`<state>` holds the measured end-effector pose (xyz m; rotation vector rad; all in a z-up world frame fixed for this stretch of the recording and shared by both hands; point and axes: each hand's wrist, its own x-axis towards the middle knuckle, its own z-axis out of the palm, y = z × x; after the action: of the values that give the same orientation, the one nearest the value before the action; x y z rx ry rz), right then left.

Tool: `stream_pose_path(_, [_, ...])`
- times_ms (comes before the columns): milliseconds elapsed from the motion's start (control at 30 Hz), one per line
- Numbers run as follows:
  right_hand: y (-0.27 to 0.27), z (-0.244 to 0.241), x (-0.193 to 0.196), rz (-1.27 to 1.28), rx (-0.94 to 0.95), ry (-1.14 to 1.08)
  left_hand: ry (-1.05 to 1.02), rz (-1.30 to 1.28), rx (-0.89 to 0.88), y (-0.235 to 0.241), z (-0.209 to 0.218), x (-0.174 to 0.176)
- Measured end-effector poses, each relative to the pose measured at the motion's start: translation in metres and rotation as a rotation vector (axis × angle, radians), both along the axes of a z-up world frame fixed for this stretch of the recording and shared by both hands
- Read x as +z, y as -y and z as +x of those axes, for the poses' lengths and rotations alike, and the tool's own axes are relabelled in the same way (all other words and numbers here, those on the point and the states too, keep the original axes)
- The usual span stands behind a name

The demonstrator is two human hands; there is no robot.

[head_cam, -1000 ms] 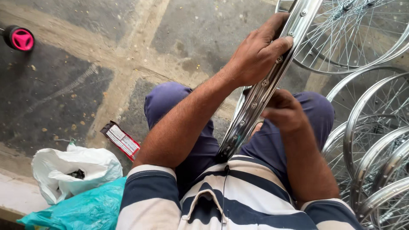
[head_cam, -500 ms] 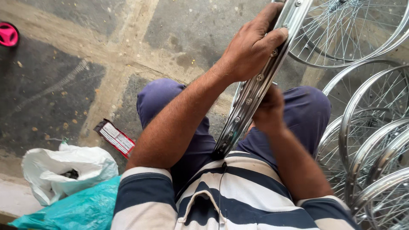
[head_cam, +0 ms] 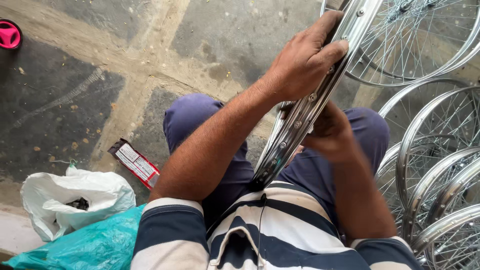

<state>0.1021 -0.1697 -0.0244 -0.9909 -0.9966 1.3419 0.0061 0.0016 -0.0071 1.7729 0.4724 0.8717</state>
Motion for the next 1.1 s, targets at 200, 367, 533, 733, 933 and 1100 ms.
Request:
stream_pose_path(200, [0.007, 0.014, -0.050, 0.168, -0.090, -0.142, 0.019, -0.031, 0.004, 0.004, 0.000, 0.003])
stream_pose_path(367, [0.014, 0.029, -0.055, -0.157, 0.037, 0.007, 0.005, -0.043, -0.013, 0.008, -0.001, 0.003])
stream_pose_path(533, [0.017, 0.029, -0.038, -0.020, 0.017, -0.193, 0.001, -0.243, -0.098, 0.001, 0.005, -0.006])
stream_pose_path(733, [0.018, 0.006, -0.070, 0.235, -0.033, -0.043, 0.371, -0.344, -0.180, -0.030, 0.031, -0.013])
stream_pose_path(933, [0.015, 0.026, -0.039, 0.154, -0.017, -0.134, 0.331, -0.408, -0.267, -0.037, 0.032, -0.010])
stream_pose_path(1100, [0.016, 0.012, -0.026, 0.410, -0.329, 0.256, 0.225, -0.417, -0.233, -0.024, -0.001, -0.003])
